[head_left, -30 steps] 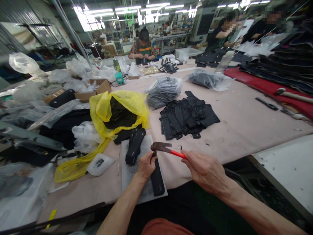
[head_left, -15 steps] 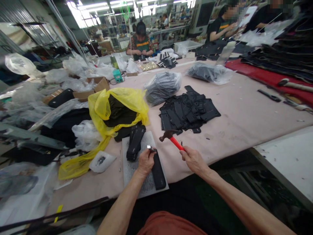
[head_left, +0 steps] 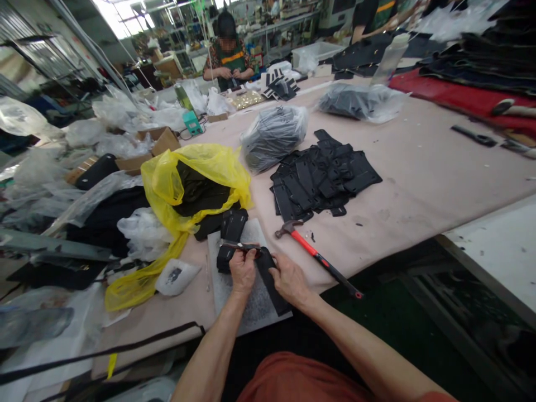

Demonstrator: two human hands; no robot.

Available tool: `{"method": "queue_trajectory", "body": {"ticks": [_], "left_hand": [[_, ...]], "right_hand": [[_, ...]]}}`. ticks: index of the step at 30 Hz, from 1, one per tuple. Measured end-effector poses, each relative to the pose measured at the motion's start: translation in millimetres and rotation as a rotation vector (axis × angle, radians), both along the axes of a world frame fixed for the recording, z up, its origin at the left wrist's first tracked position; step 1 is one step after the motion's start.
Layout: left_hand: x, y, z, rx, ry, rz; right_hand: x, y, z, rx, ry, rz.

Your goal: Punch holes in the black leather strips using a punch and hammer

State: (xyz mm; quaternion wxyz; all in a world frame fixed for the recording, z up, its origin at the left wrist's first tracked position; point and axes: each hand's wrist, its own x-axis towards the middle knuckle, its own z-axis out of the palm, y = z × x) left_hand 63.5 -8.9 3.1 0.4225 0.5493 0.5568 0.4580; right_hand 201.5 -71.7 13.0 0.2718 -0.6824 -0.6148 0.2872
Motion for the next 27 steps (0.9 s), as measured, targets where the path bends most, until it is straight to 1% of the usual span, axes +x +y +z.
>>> {"method": "queue_trajectory", "body": {"ticks": [2,3,6,9,12,16,22,27], "left_hand": [[-1,1,-0.1,-0.026,-0.056,0.015],[-1,2,1.0,-0.024,-0.054,0.016],[-3,1,7.5,0.013,0.028,0.017],[-7,-3,11.7,0.043,0.098,-0.014],[-10,-6,8.9,0.050,0.137,-0.057],[-12,-7,2.9,0.065,0.172,-0.055],[-12,-7,5.0,0.072,0.203,-0.041],[-10,-6,4.3,0.088,0.203,-0.036]], "right_hand": [[-2,-4,-2.0,-0.012,0.014,-0.021],[-1,-5,-1.6,-0.015,0.014,-0.018],[1,-2,3.8,0.023,-0.033,-0.008],[1,9,10.5,0.084,-0.091,-0.017],[-2,25,13.8,0.069,-0.151,0.020],[-9,40,12.6,-0.016,-0.257,0.067],[-16,45,12.9,-0.051,-0.367,0.091],[-16,46,18.7,-0.033,-0.452,0.170]]}}
